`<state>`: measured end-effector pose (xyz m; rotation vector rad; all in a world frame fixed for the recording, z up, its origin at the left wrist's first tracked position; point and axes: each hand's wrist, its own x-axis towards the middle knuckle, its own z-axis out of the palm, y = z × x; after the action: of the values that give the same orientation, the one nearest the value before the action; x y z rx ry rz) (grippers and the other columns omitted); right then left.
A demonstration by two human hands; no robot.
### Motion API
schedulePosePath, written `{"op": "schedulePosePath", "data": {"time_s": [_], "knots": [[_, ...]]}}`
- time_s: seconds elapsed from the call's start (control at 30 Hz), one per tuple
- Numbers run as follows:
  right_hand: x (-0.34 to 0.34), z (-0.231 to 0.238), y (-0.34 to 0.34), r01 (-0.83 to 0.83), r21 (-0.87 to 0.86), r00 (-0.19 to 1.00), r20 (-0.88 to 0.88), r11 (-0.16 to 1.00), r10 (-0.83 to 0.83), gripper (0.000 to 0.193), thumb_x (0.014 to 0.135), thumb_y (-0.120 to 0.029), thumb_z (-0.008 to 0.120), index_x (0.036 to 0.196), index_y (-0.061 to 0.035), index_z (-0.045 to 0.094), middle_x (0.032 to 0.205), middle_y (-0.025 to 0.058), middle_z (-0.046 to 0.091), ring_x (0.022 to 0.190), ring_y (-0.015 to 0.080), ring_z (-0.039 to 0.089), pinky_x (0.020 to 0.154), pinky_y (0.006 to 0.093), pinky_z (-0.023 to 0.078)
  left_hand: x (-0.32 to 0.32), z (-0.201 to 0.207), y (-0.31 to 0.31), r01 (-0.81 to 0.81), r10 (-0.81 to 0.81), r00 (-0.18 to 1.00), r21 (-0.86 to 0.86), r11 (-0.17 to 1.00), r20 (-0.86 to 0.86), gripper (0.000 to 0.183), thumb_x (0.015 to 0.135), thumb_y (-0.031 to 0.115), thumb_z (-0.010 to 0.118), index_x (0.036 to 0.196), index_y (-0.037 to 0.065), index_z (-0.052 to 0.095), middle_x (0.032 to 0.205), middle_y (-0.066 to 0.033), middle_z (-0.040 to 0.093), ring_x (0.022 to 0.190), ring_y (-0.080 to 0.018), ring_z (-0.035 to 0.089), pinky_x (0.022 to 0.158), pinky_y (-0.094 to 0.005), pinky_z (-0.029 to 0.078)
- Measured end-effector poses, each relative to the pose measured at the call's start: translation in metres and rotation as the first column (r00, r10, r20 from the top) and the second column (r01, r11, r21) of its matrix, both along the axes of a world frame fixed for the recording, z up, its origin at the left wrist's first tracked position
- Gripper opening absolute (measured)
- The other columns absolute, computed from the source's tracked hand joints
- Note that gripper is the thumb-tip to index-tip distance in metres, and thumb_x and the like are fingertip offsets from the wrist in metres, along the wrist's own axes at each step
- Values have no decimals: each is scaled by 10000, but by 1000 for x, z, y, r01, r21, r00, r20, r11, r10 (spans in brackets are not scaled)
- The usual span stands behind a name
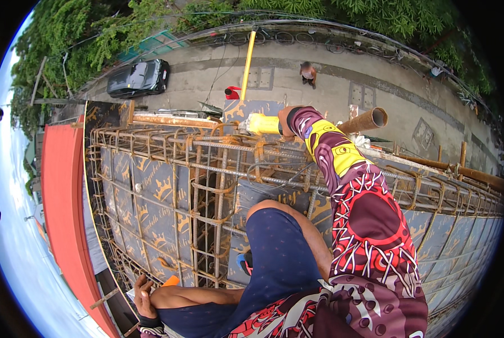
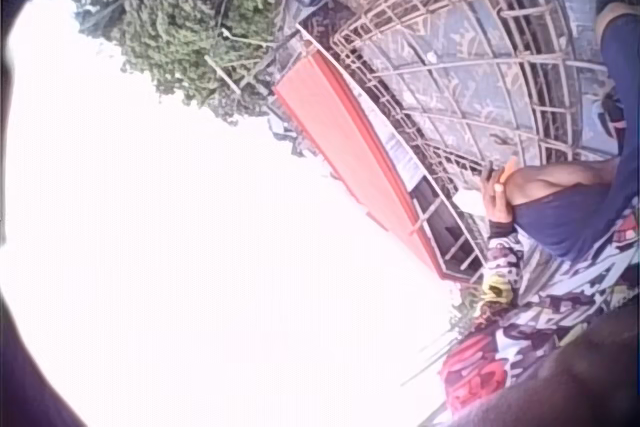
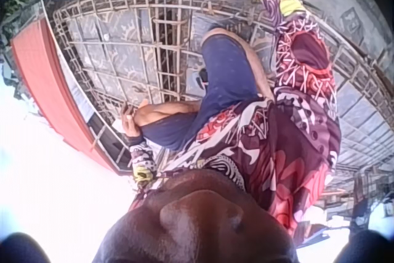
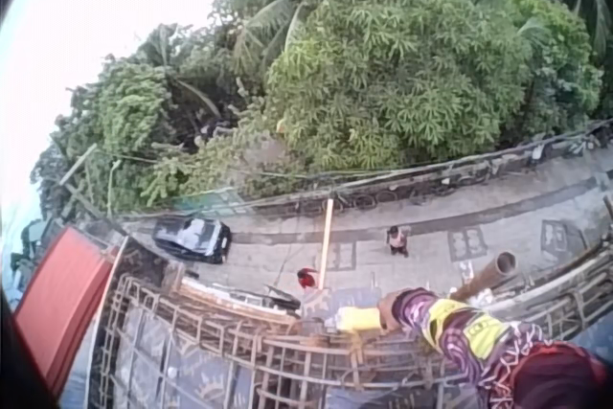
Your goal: The person uses a hammer to tap and adjust a rebar grid on a construction site. They also use a yellow handheld tool to work on the rebar structure.
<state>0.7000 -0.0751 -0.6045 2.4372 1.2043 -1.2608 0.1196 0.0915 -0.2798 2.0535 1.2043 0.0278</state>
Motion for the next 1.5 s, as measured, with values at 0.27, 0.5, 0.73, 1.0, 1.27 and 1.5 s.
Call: {"op": "schedulePosePath", "data": {"time_s": [0.27,0.5,0.73,1.0,1.27,1.5], "knots": [[0,2,1,9,-11,1000,-4,1000,-9,540,581,-240,848,1055,-9,732,987,181,733,902,305,718,756,421,573,0,1,-2,-15,15,1000,0,1000,16,657,978,534,479,1072,-89,663,1393,-229,463,1297,-335,441,1104,-455,313],[2,0,0,-3,-16,1000,-1,1000,3,534,579,-238,849,1044,-3,733,989,189,731,907,307,718,758,422,572,0,0,-2,-5,5,1000,13,1000,25,647,976,530,485,1076,-83,667,1379,-225,473,1271,-326,449,1097,-453,317],[0,10,2,9,10,1000,-20,1000,-9,532,576,-238,842,1039,1,735,999,194,730,913,314,718,761,426,574,1,1,-4,1,-1,1000,22,1000,20,644,983,529,472,1074,-77,671,1374,-227,479,1259,-328,460,1090,-452,323],[2,0,0,-2,7,1000,-6,1000,2,536,568,-234,835,1035,6,730,985,188,731,904,312,720,750,421,576,5,3,-4,25,-24,1000,41,999,-20,659,982,541,466,1069,-79,672,1390,-224,478,1278,-333,457,1095,-451,319],[0,-7,-3,-10,-19,1000,9,1000,10,541,573,-249,838,1042,-3,732,992,179,732,902,308,719,756,421,577,6,1,-5,-18,18,999,-11,1000,33,661,989,539,462,1087,-84,660,1411,-228,456,1308,-336,436,1116,-457,312],[2,-3,1,-1,-16,1000,-25,1000,0,596,582,-280,850,1101,-31,695,1020,167,725,945,303,704,794,407,565,17,2,-14,5,-7,999,46,999,39,653,992,531,465,1087,-85,659,1409,-227,458,1311,-333,435,1124,-457,301]]}}
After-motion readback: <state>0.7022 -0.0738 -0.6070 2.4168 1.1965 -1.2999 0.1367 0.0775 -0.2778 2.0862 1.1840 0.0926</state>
